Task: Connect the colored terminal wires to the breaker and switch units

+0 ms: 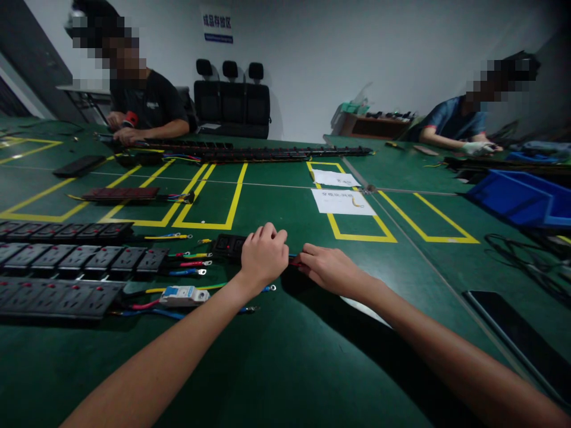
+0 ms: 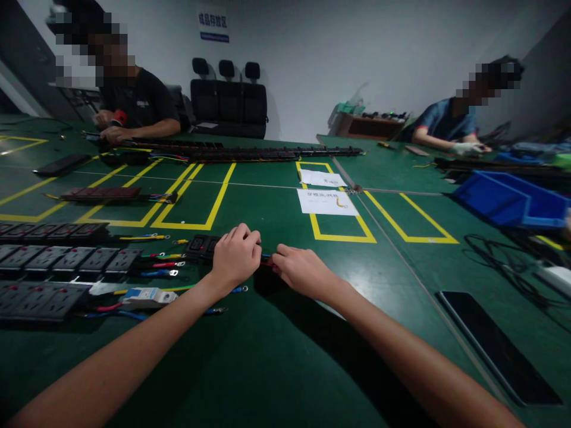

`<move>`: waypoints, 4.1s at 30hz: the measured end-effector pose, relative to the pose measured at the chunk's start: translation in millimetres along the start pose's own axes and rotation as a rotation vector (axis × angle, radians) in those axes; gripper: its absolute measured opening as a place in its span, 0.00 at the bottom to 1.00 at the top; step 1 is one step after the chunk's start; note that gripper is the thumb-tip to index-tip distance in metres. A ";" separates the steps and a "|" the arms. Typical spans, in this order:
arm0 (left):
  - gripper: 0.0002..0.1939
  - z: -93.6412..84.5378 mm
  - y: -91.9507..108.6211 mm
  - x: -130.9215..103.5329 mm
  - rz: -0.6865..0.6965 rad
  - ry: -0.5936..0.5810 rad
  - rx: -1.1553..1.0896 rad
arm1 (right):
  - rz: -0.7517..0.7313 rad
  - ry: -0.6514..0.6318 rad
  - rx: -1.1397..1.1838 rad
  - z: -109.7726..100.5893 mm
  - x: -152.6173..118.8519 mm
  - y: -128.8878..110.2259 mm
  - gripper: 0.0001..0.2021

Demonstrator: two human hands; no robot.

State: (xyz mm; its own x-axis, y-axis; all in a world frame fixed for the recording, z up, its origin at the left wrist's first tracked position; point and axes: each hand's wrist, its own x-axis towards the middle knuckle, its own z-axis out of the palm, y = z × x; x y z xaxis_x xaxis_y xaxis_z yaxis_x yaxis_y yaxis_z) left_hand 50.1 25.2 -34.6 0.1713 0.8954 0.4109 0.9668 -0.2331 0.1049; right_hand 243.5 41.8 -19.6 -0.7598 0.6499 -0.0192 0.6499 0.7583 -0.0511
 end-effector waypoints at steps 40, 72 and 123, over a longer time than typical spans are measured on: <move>0.09 -2.1 -1.8 3.0 0.026 0.007 -0.041 | 0.015 -0.167 0.201 -33.0 -16.7 43.8 0.06; 0.11 -2.2 -1.9 4.7 0.024 0.021 -0.027 | 0.106 -0.068 0.107 -46.5 -23.4 67.8 0.09; 0.13 -9.0 11.6 9.0 0.411 -0.176 -0.059 | 0.363 0.374 1.493 39.0 1.4 121.1 0.20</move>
State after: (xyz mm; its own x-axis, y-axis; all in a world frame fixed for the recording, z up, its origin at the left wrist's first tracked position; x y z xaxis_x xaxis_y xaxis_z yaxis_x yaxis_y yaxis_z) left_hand 61.2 27.1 -21.5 0.5734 0.7739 0.2690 0.8003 -0.5993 0.0184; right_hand 320.4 132.5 -64.8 -0.3805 0.9245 -0.0227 0.0144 -0.0186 -0.9997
